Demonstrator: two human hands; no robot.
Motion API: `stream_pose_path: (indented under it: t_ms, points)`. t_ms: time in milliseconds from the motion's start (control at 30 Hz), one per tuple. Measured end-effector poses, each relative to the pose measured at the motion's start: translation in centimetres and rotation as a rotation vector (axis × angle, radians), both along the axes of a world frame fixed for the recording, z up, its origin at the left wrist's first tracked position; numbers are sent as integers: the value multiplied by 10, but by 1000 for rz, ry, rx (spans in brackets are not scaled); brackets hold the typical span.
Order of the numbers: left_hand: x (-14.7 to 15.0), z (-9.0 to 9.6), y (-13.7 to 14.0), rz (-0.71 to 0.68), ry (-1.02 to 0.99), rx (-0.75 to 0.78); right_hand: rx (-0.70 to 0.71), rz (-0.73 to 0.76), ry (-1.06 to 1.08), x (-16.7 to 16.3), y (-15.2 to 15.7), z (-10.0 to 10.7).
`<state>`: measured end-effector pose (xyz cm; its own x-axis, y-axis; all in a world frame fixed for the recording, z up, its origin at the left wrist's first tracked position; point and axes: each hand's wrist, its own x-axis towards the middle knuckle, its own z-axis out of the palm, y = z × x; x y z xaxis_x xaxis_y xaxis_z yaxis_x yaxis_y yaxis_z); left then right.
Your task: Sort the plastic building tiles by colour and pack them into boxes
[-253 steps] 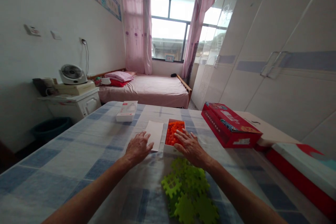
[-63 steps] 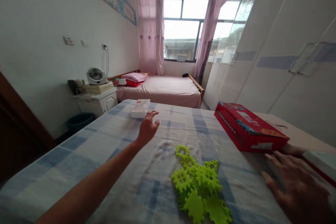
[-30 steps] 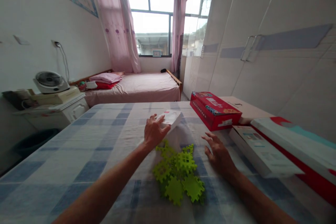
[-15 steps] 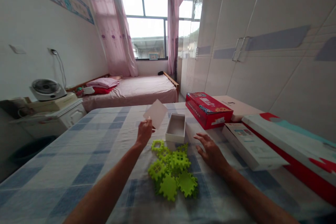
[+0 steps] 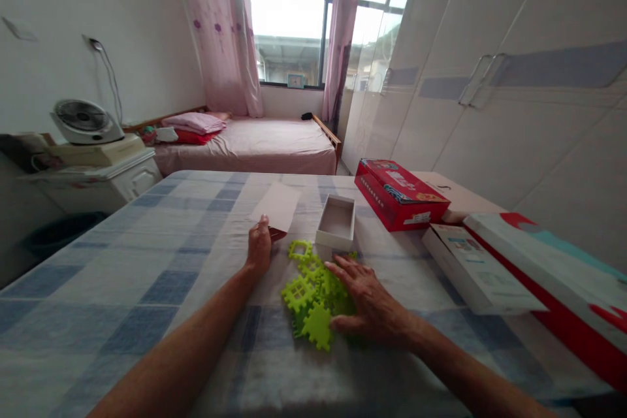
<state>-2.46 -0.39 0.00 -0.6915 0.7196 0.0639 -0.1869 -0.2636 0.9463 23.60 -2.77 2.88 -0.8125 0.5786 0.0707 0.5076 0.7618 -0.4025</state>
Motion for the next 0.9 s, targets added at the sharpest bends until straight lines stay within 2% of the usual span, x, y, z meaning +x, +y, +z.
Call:
stream_pose_path:
  t_ms: [367, 600, 667, 767, 900]
  points:
    - [-1, 1, -3, -36, 23, 10, 223, -52, 145, -20, 11, -7]
    - [0, 2, -4, -27, 31, 0, 201, -72, 338, -23, 16, -15]
    - [1, 3, -4, -18, 31, -1, 182, -94, 397, -24, 17, -9]
    - [2, 5, -4, -8, 33, -5, 192, -140, 463, -29, 27, 9]
    - [2, 6, -5, -17, 39, -10, 297, -280, 520, -47, 62, 38]
